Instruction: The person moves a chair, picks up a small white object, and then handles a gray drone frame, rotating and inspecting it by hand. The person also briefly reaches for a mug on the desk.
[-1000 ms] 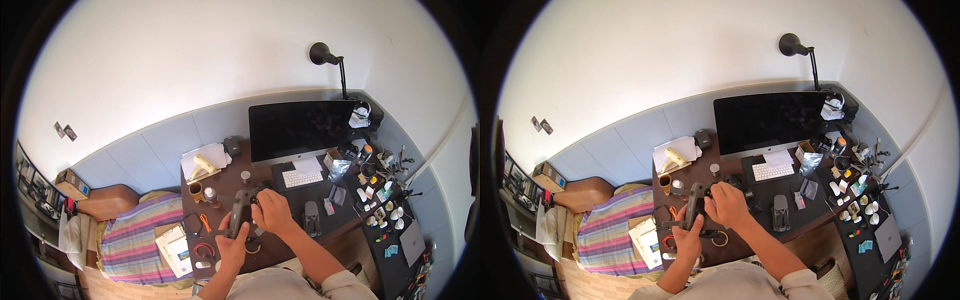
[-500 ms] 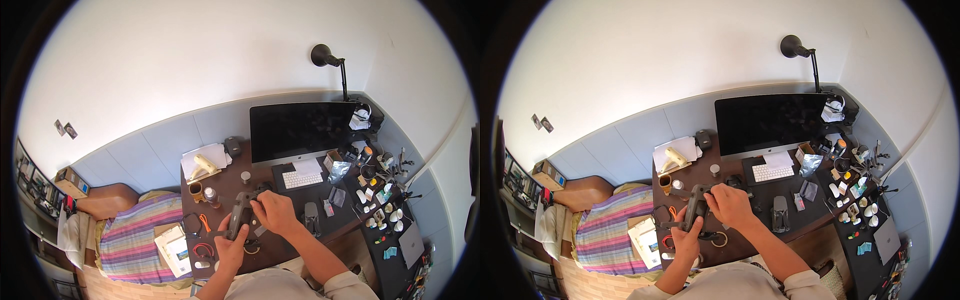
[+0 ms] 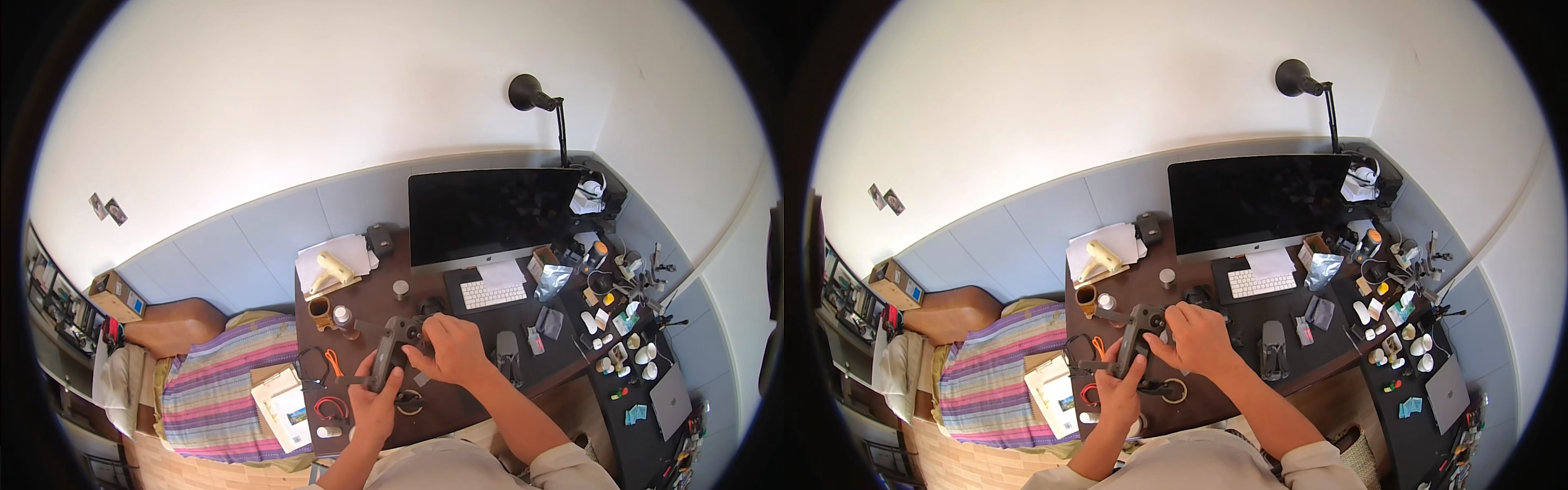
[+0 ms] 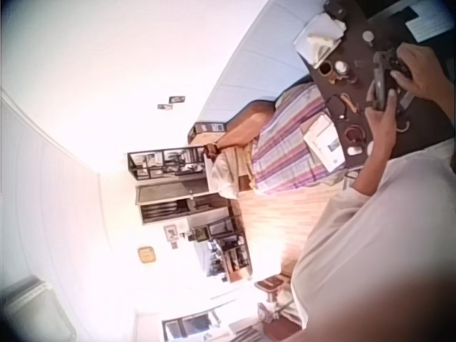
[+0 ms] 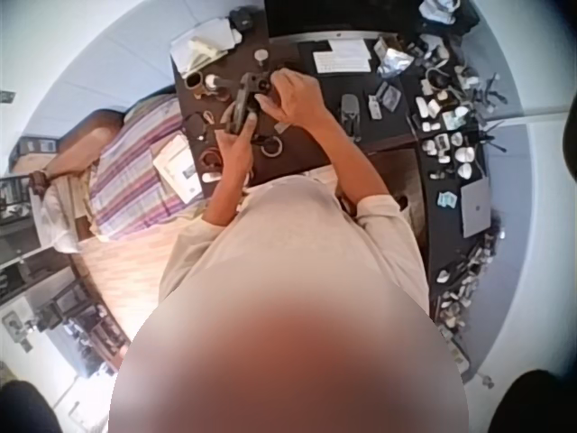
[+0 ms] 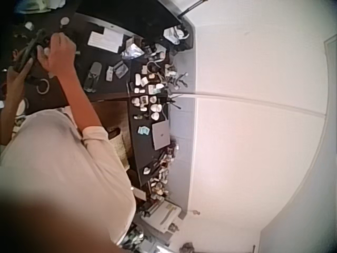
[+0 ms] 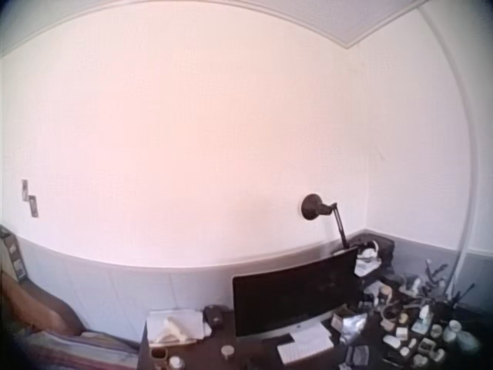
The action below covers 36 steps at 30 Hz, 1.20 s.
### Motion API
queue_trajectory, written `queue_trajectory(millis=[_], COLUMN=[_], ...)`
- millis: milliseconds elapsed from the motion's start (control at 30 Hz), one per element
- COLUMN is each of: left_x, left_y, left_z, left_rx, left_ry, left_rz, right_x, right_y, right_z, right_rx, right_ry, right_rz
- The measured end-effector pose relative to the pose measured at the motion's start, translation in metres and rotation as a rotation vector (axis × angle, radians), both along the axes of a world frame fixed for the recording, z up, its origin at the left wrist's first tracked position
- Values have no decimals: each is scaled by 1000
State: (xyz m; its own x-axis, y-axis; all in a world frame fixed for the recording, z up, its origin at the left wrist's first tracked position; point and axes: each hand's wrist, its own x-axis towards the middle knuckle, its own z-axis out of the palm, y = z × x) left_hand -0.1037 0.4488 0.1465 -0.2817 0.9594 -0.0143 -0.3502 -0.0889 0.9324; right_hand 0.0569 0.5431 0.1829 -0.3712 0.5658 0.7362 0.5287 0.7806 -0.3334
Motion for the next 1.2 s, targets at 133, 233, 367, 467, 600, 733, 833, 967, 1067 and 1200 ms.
queue_trajectory(millis=[133, 233, 367, 467, 600, 733, 833, 967, 1067, 1200], left_x=[1, 0, -1, -2, -14, -33, -37, -42, -36, -21], left_y=[1, 1, -1, 1, 3, 8, 11, 13, 11, 11], left_z=[1, -2, -2, -4, -13, -4, 9, 7, 3, 3], left_rx=[9, 13, 7, -7, -46, -92, -106, -131, -126, -116], left_ry=[-14, -2, 13, 10, -148, -263, -303, -287, -329, -380], left_rz=[-3, 5, -6, -13, -7, -277, -434, -459, -490, -538], right_x=[0, 1, -2, 1, 10, 38, 51, 20, 7, -4], right_y=[4, 3, -2, -1, -2, 36, 63, 30, 11, -1], right_z=[-13, -11, -5, -14, 6, 20, 8, -2, -22, -17], right_rx=[53, 57, 14, 15, -32, -768, -1361, -1570, -1516, -1579], right_ry=[-21, -54, -21, -65, 9, 286, 457, 448, 712, 1132], right_rz=[-30, -53, -30, -41, -28, 15, 486, 595, 732, 813])
